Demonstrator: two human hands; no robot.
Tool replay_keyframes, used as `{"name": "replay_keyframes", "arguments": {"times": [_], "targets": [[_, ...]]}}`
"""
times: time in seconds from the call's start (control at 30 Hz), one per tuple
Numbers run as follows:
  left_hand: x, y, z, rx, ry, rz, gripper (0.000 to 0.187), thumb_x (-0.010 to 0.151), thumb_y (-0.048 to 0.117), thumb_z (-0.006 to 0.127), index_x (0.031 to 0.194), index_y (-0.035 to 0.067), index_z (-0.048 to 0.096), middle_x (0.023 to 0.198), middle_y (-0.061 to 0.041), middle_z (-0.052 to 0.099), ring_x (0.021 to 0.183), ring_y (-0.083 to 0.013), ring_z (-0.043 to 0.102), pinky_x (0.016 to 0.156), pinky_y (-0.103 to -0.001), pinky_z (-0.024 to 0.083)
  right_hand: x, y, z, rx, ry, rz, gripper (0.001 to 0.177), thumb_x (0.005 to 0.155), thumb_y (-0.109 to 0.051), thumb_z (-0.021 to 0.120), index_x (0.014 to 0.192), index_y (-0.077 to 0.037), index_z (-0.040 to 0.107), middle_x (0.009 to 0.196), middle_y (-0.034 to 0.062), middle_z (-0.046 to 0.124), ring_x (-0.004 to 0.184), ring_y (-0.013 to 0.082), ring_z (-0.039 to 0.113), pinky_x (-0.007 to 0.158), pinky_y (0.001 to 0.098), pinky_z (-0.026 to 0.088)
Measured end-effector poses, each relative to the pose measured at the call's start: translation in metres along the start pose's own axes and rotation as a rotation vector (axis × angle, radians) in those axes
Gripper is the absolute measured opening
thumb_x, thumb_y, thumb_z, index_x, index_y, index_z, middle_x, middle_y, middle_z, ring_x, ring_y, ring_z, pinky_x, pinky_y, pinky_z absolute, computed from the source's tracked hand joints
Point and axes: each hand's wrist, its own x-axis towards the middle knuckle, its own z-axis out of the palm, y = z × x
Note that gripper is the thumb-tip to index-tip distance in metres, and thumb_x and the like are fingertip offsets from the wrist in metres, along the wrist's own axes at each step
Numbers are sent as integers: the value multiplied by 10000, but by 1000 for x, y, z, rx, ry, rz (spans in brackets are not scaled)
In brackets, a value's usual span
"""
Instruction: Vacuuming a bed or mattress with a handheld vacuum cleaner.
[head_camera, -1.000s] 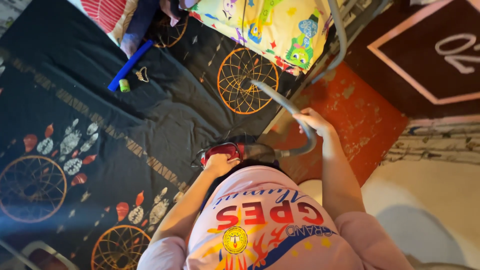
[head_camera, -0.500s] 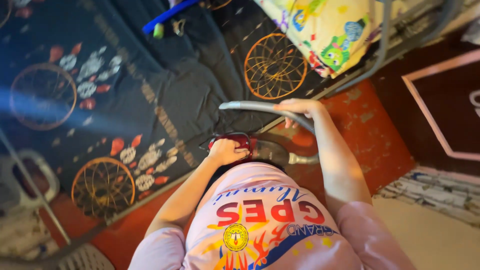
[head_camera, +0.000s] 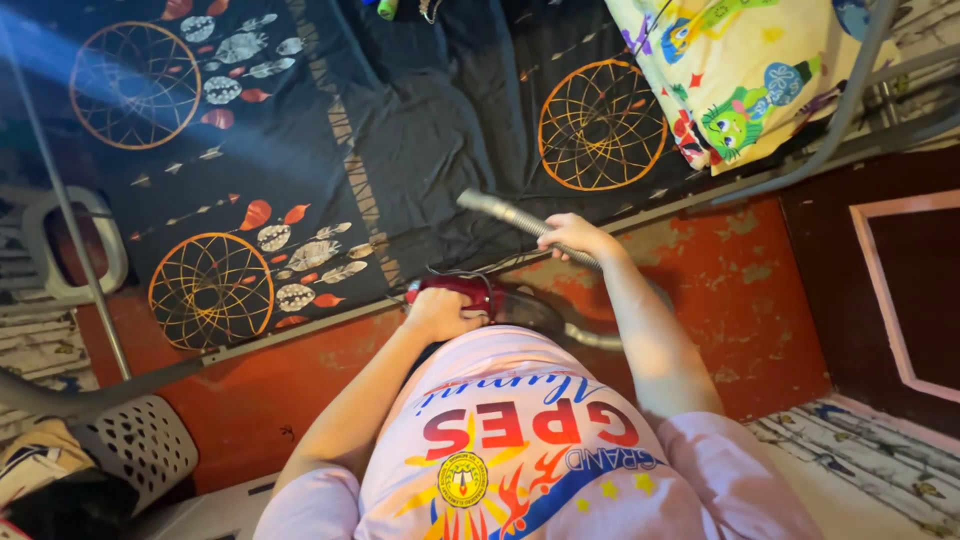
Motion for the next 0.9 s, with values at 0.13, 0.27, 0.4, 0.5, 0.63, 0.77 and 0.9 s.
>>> {"name": "replay_keyframes", "arguments": {"times": [0.13, 0.27, 0.4, 0.5, 0.63, 0.77, 0.9], "targets": [[4, -14, -14, 106, -64, 25, 552, 805, 633, 625, 721, 108, 775, 733, -187, 721, 732, -355, 721, 703, -469, 559, -31, -13, 4, 97, 288, 20, 481, 864, -276, 720, 1310, -136, 607, 719, 31, 655, 510, 111, 577, 445, 286, 475], [21, -41, -21, 233, -142, 78, 583, 779, 671, 633, 763, 105, 775, 742, -184, 728, 742, -354, 723, 700, -472, 555, -35, 31, -10, 348, 657, 115, 319, 1001, -370, 642, 1245, -169, 602, 688, 64, 592, 479, 118, 528, 436, 282, 441], [47, -64, -30, 332, -198, 136, 631, 800, 701, 628, 745, 89, 772, 759, -188, 727, 762, -351, 725, 697, -465, 541, -62, 58, -16, 890, 794, 95, 262, 856, -99, 687, 941, -98, 439, 741, 116, 704, 550, 246, 706, 472, 403, 583], [68, -66, -45, 372, -198, 192, 656, 826, 706, 611, 717, 79, 767, 758, -159, 737, 764, -322, 731, 708, -447, 521, -49, 115, -27, 898, 867, 91, 214, 866, -123, 682, 984, -87, 508, 725, 122, 661, 536, 232, 640, 474, 405, 559], [95, -53, -74, 376, -164, 291, 592, 770, 695, 642, 730, 117, 768, 726, -166, 731, 731, -339, 720, 705, -460, 500, -43, 93, -32, 1000, 885, 13, 274, 940, -240, 726, 1036, -83, 523, 726, 89, 596, 534, 207, 601, 464, 402, 502], [126, -60, -74, 344, -107, 388, 562, 780, 646, 659, 705, 99, 761, 721, -135, 734, 718, -327, 715, 720, -451, 505, -41, 19, -18, 1018, 838, 232, 443, 912, -571, 602, 1025, -146, 548, 716, 88, 626, 517, 209, 636, 456, 405, 552], [143, -56, -81, 204, -52, 412, 528, 802, 607, 662, 693, 98, 750, 699, -141, 727, 710, -333, 708, 724, -450, 503, -7, 15, -9, 900, 700, 126, 405, 947, -358, 684, 1156, -31, 569, 910, 147, 724, 597, 220, 715, 519, 412, 637]]}}
